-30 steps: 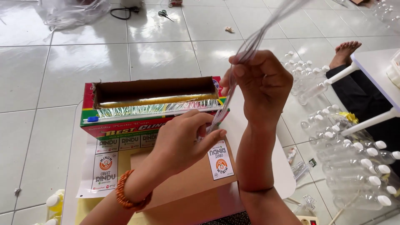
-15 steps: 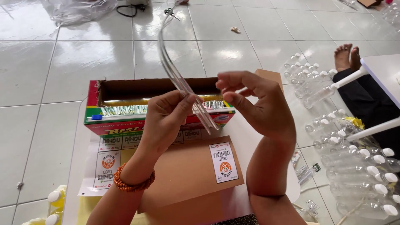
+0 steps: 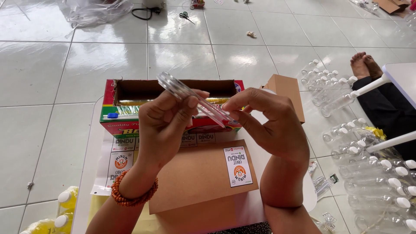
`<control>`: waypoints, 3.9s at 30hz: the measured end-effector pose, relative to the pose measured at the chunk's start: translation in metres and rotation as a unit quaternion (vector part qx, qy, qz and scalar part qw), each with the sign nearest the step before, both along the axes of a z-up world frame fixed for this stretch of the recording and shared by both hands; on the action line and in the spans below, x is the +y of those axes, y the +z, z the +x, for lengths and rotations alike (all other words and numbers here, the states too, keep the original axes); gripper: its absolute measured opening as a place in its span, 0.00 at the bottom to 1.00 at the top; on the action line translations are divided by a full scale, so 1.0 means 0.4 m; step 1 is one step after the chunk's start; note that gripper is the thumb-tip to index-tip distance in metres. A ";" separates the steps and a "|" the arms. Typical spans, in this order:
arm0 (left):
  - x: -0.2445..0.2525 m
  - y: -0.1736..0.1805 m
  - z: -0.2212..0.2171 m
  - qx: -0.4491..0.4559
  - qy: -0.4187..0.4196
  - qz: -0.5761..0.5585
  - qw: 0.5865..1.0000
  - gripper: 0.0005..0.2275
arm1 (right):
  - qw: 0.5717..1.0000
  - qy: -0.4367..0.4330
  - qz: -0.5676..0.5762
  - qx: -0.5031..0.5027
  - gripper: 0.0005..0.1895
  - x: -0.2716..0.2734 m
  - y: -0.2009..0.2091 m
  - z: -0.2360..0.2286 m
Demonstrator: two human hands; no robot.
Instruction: The person assembles a small cardboard box, applies a branded sticker, and places a pack of yellow liquid bottles inside. They then close the box and tie a decorative silver ribbon bow around it.
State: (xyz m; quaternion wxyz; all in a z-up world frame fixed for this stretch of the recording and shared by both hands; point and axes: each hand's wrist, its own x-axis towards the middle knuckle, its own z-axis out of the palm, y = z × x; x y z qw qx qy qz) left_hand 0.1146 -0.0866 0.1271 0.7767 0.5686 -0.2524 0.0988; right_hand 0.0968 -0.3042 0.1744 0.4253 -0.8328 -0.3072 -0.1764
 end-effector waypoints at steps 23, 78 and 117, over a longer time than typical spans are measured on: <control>0.004 0.036 -0.052 -0.082 0.068 0.096 0.990 0.04 | 0.998 0.038 0.027 -0.052 0.07 0.028 0.005 -0.024; -0.013 0.023 -0.045 -0.062 0.107 0.086 0.989 0.05 | 0.998 0.038 0.020 -0.041 0.07 0.089 -0.026 0.017; 0.070 0.038 -0.045 -0.075 0.211 0.020 0.974 0.08 | 0.986 0.060 -0.141 0.072 0.04 -0.064 -0.065 0.138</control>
